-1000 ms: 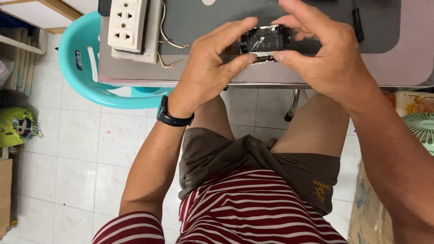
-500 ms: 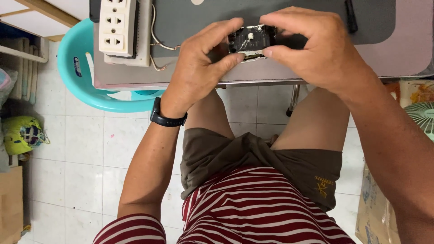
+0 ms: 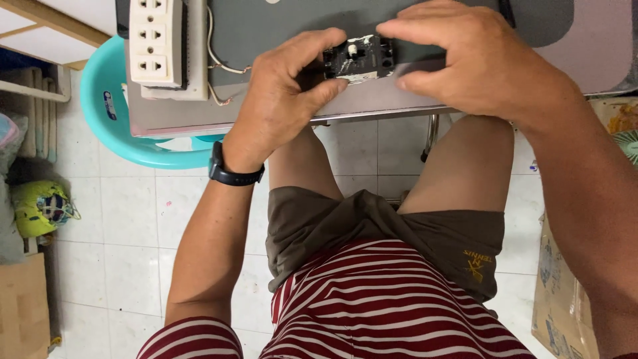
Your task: The person is repairing a small black electrical component, possibly a switch or connector, by manipulating its internal wires and parts with their hands. They are seated at a table with various tools and electrical items nearby.
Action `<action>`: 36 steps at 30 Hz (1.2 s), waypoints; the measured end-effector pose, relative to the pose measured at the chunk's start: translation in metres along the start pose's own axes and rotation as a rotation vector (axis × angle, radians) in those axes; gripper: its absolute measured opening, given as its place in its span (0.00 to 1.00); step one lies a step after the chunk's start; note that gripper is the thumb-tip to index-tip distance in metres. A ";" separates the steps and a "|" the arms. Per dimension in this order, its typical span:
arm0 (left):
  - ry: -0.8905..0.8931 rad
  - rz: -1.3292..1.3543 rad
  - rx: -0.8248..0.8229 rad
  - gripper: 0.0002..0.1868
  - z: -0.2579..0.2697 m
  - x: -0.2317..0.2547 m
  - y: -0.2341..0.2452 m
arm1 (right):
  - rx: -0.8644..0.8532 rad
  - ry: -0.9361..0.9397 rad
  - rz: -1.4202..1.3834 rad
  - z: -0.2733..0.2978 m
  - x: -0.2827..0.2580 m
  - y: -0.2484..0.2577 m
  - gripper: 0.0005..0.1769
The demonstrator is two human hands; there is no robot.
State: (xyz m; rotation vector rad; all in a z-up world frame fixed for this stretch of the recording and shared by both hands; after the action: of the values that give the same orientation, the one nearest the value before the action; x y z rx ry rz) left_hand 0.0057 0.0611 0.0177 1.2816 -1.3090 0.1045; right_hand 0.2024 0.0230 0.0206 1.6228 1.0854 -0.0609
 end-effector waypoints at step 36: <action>0.128 -0.271 -0.203 0.11 -0.023 0.021 0.007 | -0.011 -0.022 -0.130 -0.018 0.018 -0.009 0.22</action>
State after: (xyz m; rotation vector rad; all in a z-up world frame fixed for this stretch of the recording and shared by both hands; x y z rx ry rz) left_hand 0.0233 0.0686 0.0437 1.2445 -0.9999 -0.1323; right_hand 0.1982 0.0471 0.0109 1.5371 1.1712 -0.1585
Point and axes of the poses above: each hand's wrist, its own z-axis away from the middle knuckle, its own y-axis out of the back of the hand, x = y × z, the point moved 5 cm from there along -z, towards the middle knuckle, and after that the axes turned 6 degrees about y, right-handed, at the moved point
